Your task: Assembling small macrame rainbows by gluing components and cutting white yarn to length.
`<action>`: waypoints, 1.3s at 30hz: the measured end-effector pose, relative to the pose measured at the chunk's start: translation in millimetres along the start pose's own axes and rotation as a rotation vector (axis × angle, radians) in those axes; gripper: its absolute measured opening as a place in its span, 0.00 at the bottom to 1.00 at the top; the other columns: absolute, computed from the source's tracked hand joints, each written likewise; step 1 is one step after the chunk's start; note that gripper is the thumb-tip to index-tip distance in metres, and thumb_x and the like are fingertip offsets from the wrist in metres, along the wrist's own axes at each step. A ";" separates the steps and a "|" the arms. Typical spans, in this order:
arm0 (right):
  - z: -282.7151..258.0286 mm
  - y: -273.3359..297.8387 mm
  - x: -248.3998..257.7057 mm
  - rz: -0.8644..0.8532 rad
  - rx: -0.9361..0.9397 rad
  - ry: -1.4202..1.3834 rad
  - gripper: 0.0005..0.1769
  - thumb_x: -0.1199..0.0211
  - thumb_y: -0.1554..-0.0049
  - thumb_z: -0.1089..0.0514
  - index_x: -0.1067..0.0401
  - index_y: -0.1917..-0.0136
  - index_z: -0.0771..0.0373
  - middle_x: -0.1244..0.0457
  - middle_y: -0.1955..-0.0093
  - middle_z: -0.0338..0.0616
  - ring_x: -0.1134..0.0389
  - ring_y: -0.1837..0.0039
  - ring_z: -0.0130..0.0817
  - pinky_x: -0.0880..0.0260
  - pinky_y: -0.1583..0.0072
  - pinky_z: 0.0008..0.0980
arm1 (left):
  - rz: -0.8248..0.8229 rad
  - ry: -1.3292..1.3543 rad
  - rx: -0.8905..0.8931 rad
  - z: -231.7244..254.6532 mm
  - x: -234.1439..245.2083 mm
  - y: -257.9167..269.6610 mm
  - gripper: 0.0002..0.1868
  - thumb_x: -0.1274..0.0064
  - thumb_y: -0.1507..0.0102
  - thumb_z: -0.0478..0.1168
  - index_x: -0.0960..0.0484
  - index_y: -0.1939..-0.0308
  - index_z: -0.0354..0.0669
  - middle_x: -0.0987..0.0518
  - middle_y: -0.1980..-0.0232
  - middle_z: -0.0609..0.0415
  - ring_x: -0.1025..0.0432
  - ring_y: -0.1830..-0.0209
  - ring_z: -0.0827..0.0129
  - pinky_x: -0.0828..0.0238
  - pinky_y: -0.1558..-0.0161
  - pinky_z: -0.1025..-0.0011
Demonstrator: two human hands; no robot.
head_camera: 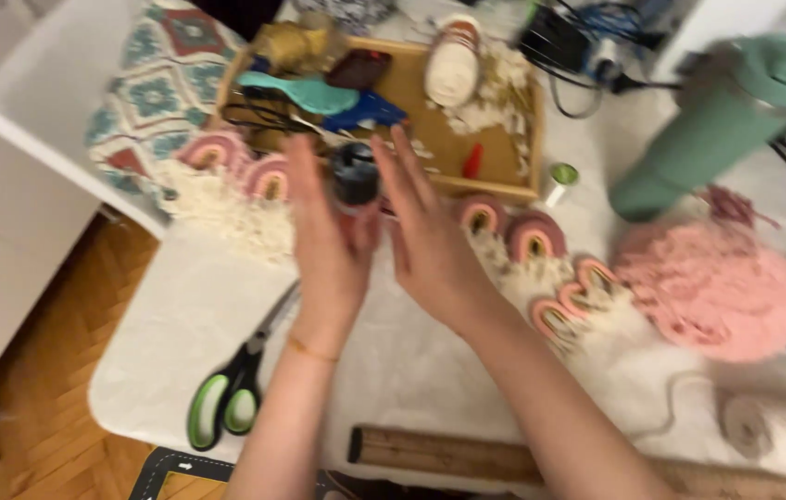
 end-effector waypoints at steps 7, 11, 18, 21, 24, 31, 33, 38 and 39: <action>-20.2 107.9 70.3 0.011 -0.073 0.053 0.34 0.40 0.39 0.67 0.45 0.22 0.60 0.44 0.25 0.58 0.37 0.29 0.55 0.33 0.34 0.43 | -0.184 0.068 0.053 93.9 25.3 51.2 0.38 0.43 0.30 0.32 0.46 0.21 0.35 0.41 0.18 0.38 0.47 0.16 0.42 0.49 0.18 0.55; 3.7 190.0 116.2 -0.112 -0.537 0.103 0.14 0.33 0.44 0.59 0.22 0.43 0.57 0.29 0.47 0.42 0.25 0.51 0.39 0.25 0.50 0.34 | -0.426 0.186 0.089 120.7 19.0 87.7 0.21 0.43 0.35 0.33 0.26 0.38 0.40 0.27 0.32 0.43 0.32 0.32 0.46 0.34 0.34 0.58; 25.8 266.1 155.9 -0.219 -0.578 0.290 0.12 0.31 0.50 0.62 0.20 0.50 0.59 0.30 0.49 0.43 0.27 0.50 0.43 0.29 0.50 0.37 | -0.675 0.356 0.082 147.1 -21.7 131.8 0.07 0.42 0.38 0.34 0.17 0.55 0.43 0.17 0.53 0.52 0.23 0.55 0.53 0.27 0.52 0.60; 37.0 270.1 159.3 -0.206 -0.477 0.314 0.11 0.31 0.52 0.62 0.21 0.52 0.61 0.31 0.50 0.44 0.29 0.48 0.45 0.29 0.48 0.39 | -0.794 0.371 0.030 160.1 -49.3 152.1 0.07 0.42 0.38 0.36 0.16 0.56 0.45 0.17 0.55 0.55 0.23 0.56 0.55 0.30 0.52 0.60; 43.4 266.4 158.3 -0.228 -0.534 0.305 0.10 0.31 0.52 0.62 0.22 0.54 0.62 0.32 0.48 0.45 0.30 0.47 0.46 0.29 0.47 0.40 | -0.857 0.344 -0.008 168.6 -71.4 163.3 0.08 0.41 0.40 0.38 0.15 0.56 0.47 0.17 0.56 0.55 0.24 0.57 0.56 0.31 0.50 0.59; 30.6 254.5 154.4 -0.212 -0.409 0.343 0.10 0.33 0.47 0.63 0.26 0.51 0.65 0.32 0.47 0.49 0.31 0.45 0.50 0.31 0.44 0.44 | -0.781 0.340 0.040 173.1 -75.0 159.5 0.10 0.39 0.40 0.42 0.14 0.55 0.47 0.17 0.61 0.55 0.24 0.60 0.57 0.30 0.53 0.59; 24.2 254.9 150.2 -0.157 -0.346 0.267 0.09 0.34 0.44 0.64 0.27 0.49 0.65 0.31 0.51 0.48 0.31 0.42 0.52 0.31 0.39 0.45 | -0.726 0.418 0.106 168.6 -64.5 151.1 0.08 0.39 0.38 0.39 0.15 0.55 0.47 0.17 0.62 0.55 0.24 0.60 0.58 0.28 0.55 0.61; 6.9 232.5 117.5 -0.104 -0.379 0.166 0.09 0.34 0.46 0.63 0.26 0.50 0.63 0.30 0.52 0.46 0.28 0.50 0.47 0.28 0.50 0.40 | -0.627 0.407 0.062 140.3 -12.7 120.9 0.07 0.39 0.39 0.34 0.15 0.57 0.46 0.18 0.61 0.55 0.25 0.58 0.58 0.27 0.55 0.62; 2.7 226.4 109.5 -0.084 -0.343 0.211 0.09 0.34 0.46 0.63 0.25 0.50 0.62 0.30 0.53 0.46 0.28 0.51 0.48 0.29 0.51 0.40 | -0.613 0.384 0.057 132.4 -1.0 116.2 0.07 0.39 0.40 0.32 0.15 0.59 0.45 0.18 0.61 0.55 0.25 0.58 0.58 0.27 0.55 0.62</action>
Point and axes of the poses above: each hand's wrist, its own y-axis away from the middle knuckle, its own x-axis out of the back of the hand, z = x × y, the point moved 1 cm from there along -y, towards the middle knuckle
